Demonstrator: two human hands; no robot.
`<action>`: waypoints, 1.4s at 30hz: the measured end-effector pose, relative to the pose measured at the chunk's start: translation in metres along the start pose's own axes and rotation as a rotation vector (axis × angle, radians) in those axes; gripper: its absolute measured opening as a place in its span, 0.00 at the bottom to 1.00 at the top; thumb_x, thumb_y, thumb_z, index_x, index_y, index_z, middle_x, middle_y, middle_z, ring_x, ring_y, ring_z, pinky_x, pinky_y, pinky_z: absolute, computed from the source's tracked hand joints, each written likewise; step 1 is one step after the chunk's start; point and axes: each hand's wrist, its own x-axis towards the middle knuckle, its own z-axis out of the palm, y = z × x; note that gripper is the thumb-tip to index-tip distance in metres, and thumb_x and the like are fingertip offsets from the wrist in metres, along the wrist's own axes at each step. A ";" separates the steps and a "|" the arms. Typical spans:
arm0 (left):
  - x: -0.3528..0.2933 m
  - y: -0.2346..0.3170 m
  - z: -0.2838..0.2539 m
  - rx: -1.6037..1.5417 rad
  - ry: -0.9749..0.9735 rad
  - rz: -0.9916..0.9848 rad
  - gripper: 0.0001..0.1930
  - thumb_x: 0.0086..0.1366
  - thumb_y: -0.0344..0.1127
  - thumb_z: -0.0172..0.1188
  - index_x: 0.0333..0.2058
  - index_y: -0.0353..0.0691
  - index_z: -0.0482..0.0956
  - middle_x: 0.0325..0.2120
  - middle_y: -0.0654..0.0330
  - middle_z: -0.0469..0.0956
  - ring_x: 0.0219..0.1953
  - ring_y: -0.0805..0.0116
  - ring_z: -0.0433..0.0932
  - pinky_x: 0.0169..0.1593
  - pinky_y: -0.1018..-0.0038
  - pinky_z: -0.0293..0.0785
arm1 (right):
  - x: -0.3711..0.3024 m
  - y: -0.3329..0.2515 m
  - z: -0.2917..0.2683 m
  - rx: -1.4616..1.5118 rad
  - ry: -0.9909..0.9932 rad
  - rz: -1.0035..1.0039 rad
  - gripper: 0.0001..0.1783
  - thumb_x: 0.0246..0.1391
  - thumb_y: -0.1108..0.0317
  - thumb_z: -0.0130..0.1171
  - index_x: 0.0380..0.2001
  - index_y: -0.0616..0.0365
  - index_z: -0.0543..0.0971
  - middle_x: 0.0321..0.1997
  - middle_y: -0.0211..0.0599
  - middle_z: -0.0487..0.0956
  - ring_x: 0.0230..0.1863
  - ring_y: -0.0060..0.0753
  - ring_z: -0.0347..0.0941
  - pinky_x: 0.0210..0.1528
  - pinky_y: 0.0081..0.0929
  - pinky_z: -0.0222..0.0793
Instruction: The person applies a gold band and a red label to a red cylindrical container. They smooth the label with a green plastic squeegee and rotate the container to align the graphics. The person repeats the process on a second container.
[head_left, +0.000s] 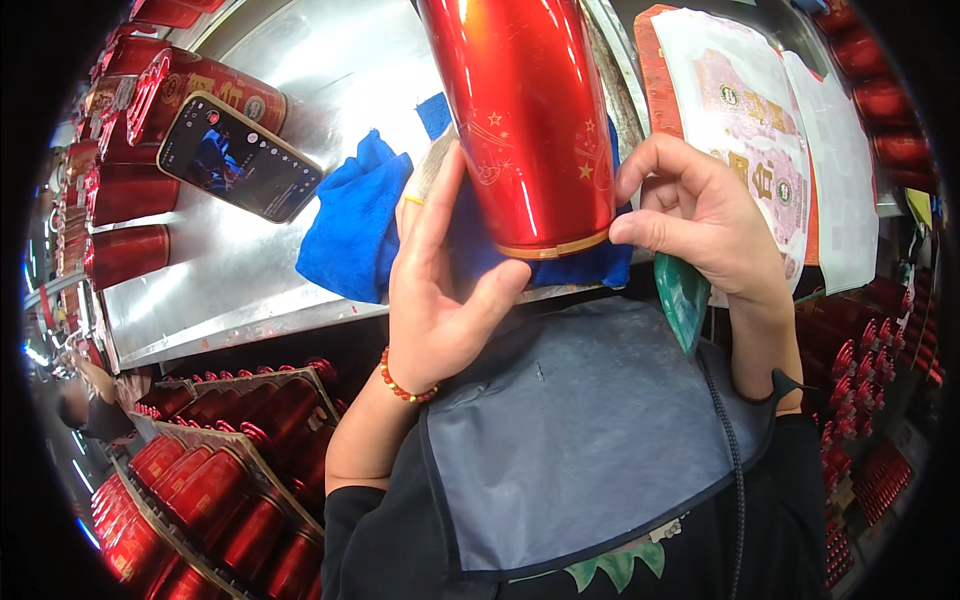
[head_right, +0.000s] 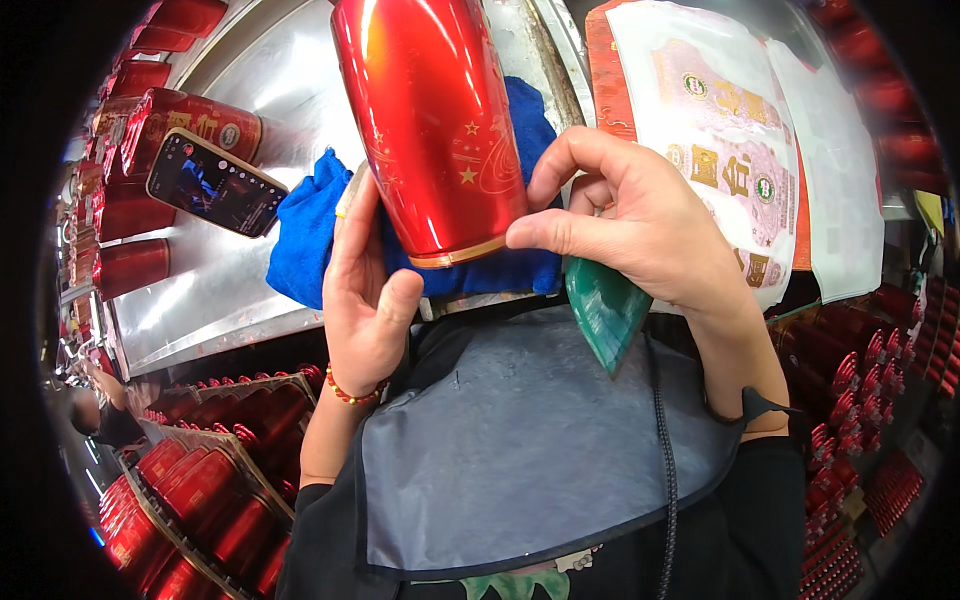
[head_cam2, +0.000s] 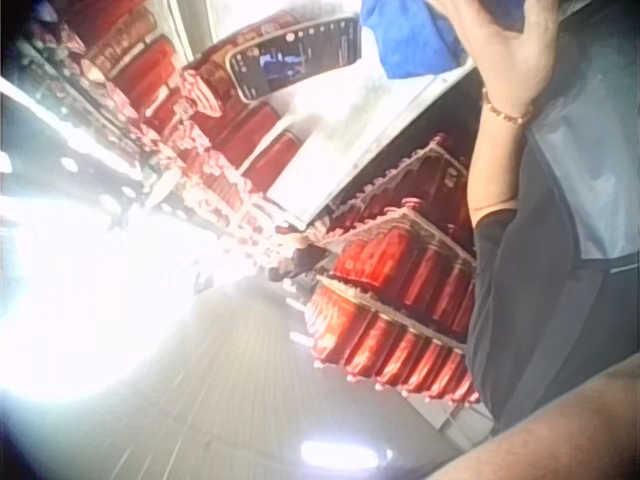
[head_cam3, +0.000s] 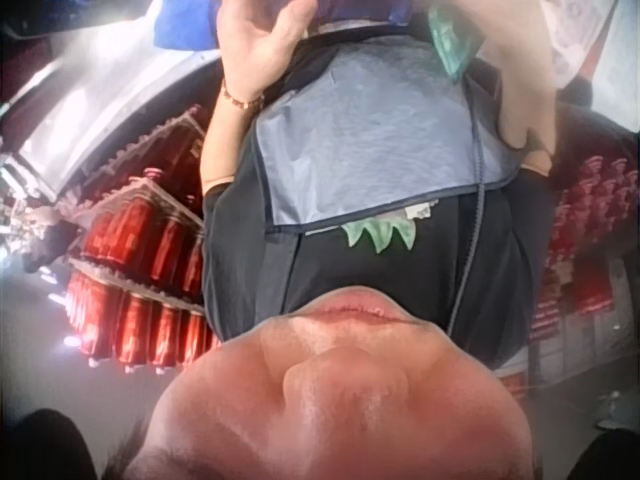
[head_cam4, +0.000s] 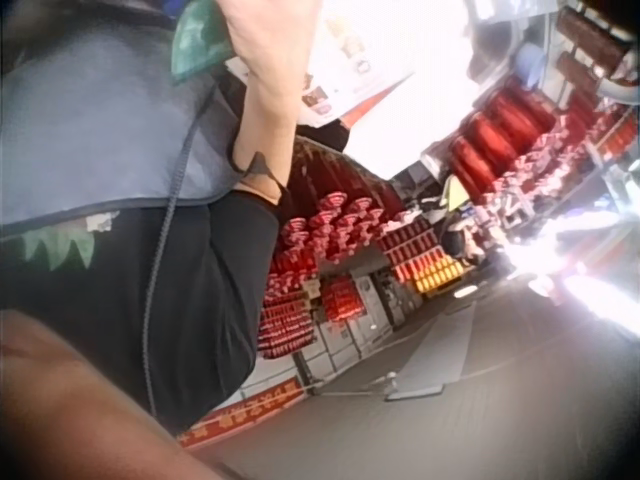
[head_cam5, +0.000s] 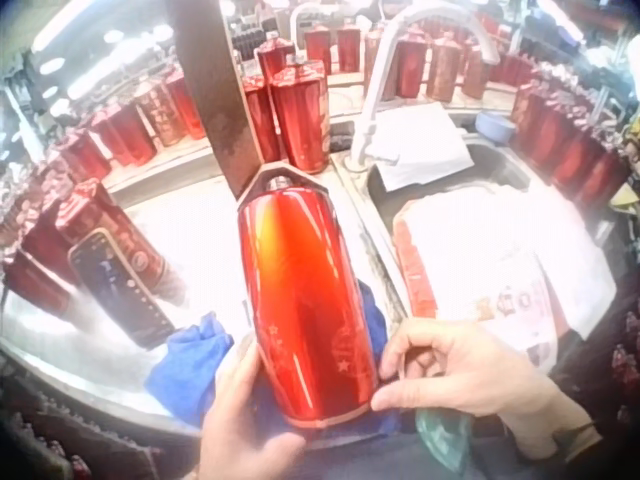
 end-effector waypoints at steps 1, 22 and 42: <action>-0.002 0.000 0.002 -0.116 0.018 -0.049 0.44 0.61 0.31 0.69 0.72 0.30 0.55 0.72 0.48 0.58 0.74 0.55 0.55 0.75 0.62 0.47 | 0.001 0.001 0.002 0.016 0.006 -0.015 0.17 0.52 0.71 0.75 0.41 0.61 0.77 0.36 0.26 0.77 0.25 0.06 0.67 0.28 0.09 0.59; 0.004 0.015 0.017 -0.303 0.114 -0.204 0.43 0.64 0.30 0.70 0.72 0.34 0.55 0.70 0.51 0.58 0.73 0.60 0.57 0.74 0.63 0.54 | 0.006 0.000 0.008 0.019 0.023 -0.068 0.37 0.47 0.71 0.79 0.59 0.67 0.72 0.35 0.26 0.73 0.26 0.08 0.69 0.29 0.09 0.62; -0.029 0.009 0.002 0.544 0.108 0.456 0.14 0.64 0.36 0.69 0.46 0.35 0.87 0.48 0.47 0.83 0.50 0.53 0.80 0.55 0.64 0.78 | 0.008 -0.007 0.003 -0.012 -0.035 0.056 0.42 0.46 0.78 0.75 0.64 0.67 0.66 0.41 0.29 0.71 0.36 0.10 0.72 0.37 0.09 0.67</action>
